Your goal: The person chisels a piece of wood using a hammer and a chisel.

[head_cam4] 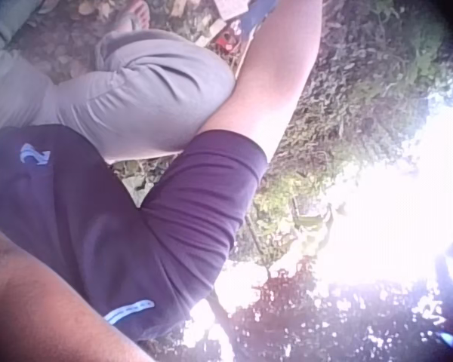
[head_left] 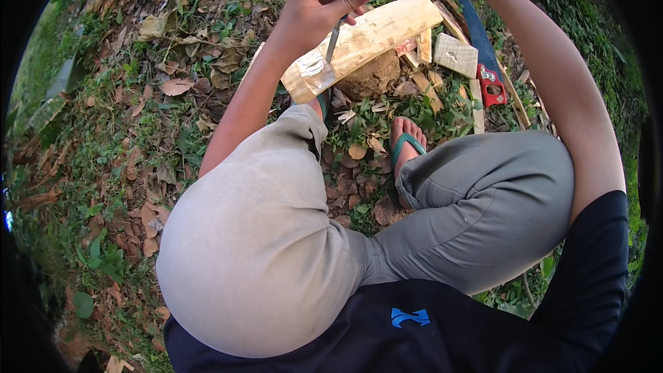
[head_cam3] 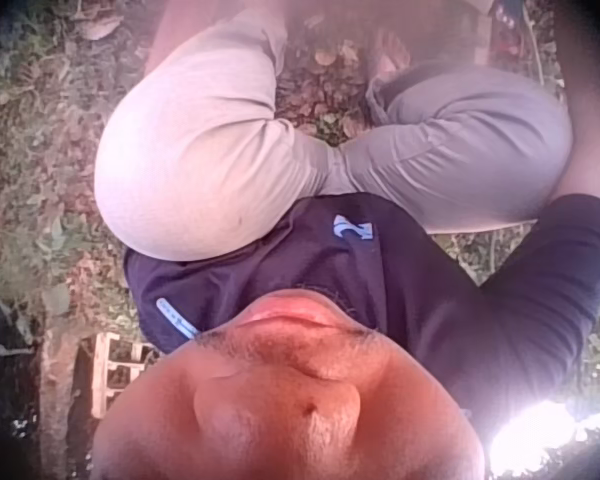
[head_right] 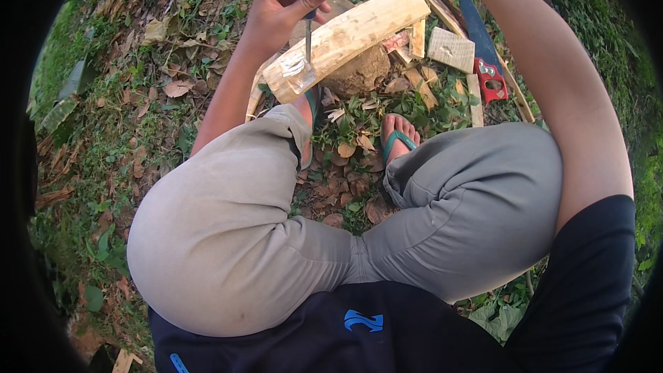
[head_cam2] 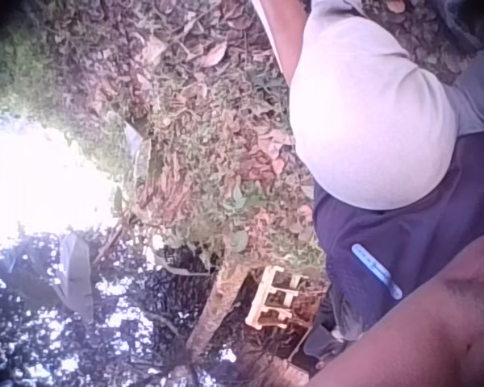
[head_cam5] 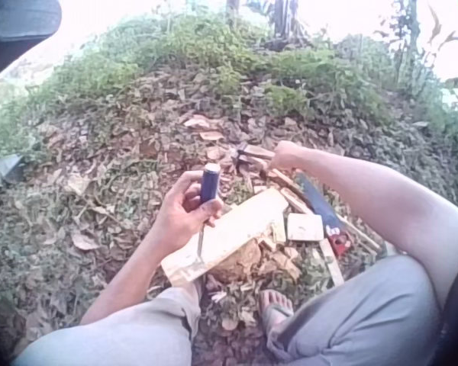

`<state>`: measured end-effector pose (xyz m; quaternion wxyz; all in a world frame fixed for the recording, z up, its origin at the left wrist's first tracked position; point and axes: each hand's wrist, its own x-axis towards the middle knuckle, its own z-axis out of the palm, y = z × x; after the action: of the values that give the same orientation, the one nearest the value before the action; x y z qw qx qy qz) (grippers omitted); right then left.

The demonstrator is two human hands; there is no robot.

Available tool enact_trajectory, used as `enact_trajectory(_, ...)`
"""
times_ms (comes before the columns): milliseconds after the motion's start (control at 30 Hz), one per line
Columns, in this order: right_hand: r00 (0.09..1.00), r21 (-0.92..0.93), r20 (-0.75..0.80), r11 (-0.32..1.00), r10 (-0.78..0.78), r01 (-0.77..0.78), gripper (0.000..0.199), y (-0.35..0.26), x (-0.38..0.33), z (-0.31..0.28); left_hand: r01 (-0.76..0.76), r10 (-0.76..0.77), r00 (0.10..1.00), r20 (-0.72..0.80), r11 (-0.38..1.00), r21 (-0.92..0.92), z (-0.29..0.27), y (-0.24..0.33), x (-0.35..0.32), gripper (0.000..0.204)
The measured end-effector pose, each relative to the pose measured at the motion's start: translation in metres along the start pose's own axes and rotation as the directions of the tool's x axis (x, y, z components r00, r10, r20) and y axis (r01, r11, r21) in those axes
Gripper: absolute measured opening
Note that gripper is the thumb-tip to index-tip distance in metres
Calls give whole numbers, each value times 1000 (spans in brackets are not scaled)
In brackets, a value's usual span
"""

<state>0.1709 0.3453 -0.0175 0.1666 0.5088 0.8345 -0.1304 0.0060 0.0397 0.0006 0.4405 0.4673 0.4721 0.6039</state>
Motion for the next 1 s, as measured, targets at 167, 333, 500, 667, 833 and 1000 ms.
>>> enact_trajectory(167, 997, 80, -54, 995, -48, 53, 56, 1, -1, -9, 57, -57, 998, 5, 995, 79, 3, 7, -1, 52)
enact_trajectory(333, 998, 238, -38, 970, -47, 55, 54, 13, 5, -22, 145, -146, 989, 20, 988, 44, 5, 5, 4, 60)
enact_trajectory(500, 998, 231, -58, 973, 12, 2, 50, 18, -10, -35, 90, -94, 995, 31, 989, 117, -1, 0, 2, 46)
enact_trajectory(667, 979, 292, -169, 943, -116, 162, 52, 18, -73, -88, 75, -98, 994, 41, 918, 389, 4, -9, 12, 58)
enact_trajectory(833, 955, 434, -297, 888, -14, 149, 54, 53, -148, -89, 127, -172, 984, 55, 876, 466, 12, -20, 24, 46)
enact_trajectory(1000, 910, 320, -397, 910, -123, 263, 47, 68, -202, -65, 242, -274, 961, 36, 898, 366, 13, -34, 20, 43)
